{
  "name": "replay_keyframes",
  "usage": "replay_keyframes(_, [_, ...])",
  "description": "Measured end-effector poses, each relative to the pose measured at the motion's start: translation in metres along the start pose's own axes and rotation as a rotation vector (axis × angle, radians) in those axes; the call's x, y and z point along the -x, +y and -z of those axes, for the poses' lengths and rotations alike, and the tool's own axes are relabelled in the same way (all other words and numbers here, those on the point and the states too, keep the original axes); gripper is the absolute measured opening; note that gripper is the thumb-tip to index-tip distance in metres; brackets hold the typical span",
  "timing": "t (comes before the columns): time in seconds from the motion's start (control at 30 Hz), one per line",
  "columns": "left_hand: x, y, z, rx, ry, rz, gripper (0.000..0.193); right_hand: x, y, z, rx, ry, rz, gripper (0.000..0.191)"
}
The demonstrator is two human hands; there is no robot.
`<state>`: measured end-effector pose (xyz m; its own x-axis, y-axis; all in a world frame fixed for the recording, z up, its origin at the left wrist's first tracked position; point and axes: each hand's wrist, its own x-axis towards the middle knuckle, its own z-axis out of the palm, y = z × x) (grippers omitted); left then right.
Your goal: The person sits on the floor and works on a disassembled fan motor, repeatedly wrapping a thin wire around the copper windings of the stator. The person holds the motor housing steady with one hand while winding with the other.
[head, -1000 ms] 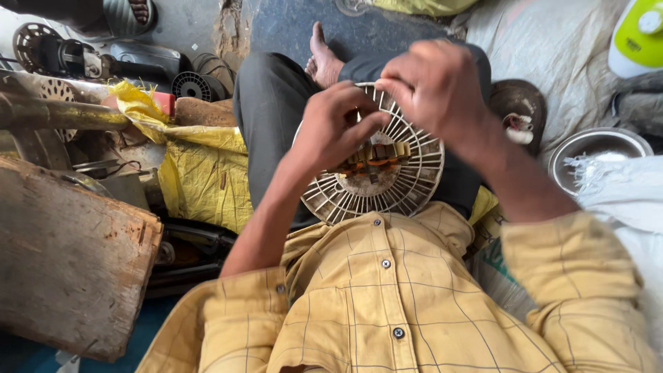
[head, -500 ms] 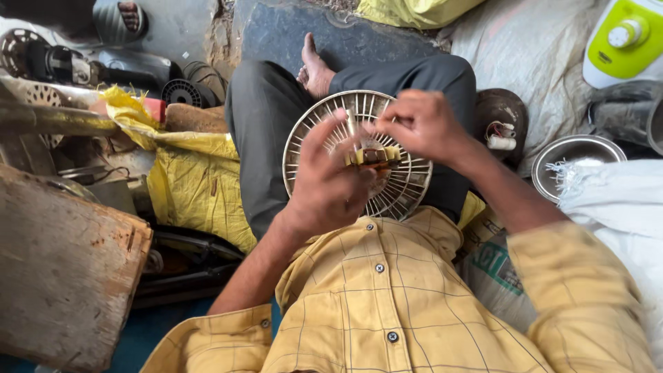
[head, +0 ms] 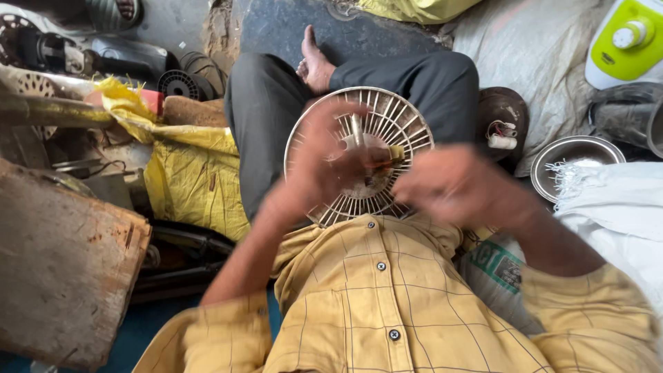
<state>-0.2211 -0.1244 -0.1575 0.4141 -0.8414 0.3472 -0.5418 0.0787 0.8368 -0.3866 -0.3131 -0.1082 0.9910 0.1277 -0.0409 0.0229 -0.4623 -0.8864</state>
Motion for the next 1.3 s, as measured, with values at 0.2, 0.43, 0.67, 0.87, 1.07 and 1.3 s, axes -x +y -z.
replay_keyframes(0.2, [0.018, 0.022, -0.021, -0.210, 0.104, -0.130, 0.017, -0.028, 0.111, 0.002, 0.255, 0.291, -0.096, 0.014])
replay_keyframes(0.43, [-0.045, -0.037, -0.007, 0.072, -0.368, 0.329, 0.021, -0.049, 0.063, -0.002, 0.757, 0.372, 0.253, 0.045])
replay_keyframes(0.67, [0.000, 0.000, -0.011, 0.059, -0.145, 0.042, 0.022, 0.001, -0.008, 0.007, 0.003, 0.093, 0.059, 0.009])
replay_keyframes(0.87, [0.022, 0.020, -0.026, -0.117, -0.019, -0.051, 0.013, -0.040, 0.094, 0.010, 0.138, 0.345, 0.009, 0.007])
replay_keyframes(1.07, [-0.038, 0.008, -0.015, 0.195, 0.020, 0.265, 0.019, -0.040, 0.110, 0.031, 0.361, 0.392, 0.026, 0.010])
replay_keyframes(1.3, [-0.024, -0.011, 0.001, 0.423, -0.270, -0.098, 0.015, -0.018, 0.034, 0.046, 0.037, 0.442, -0.043, 0.008])
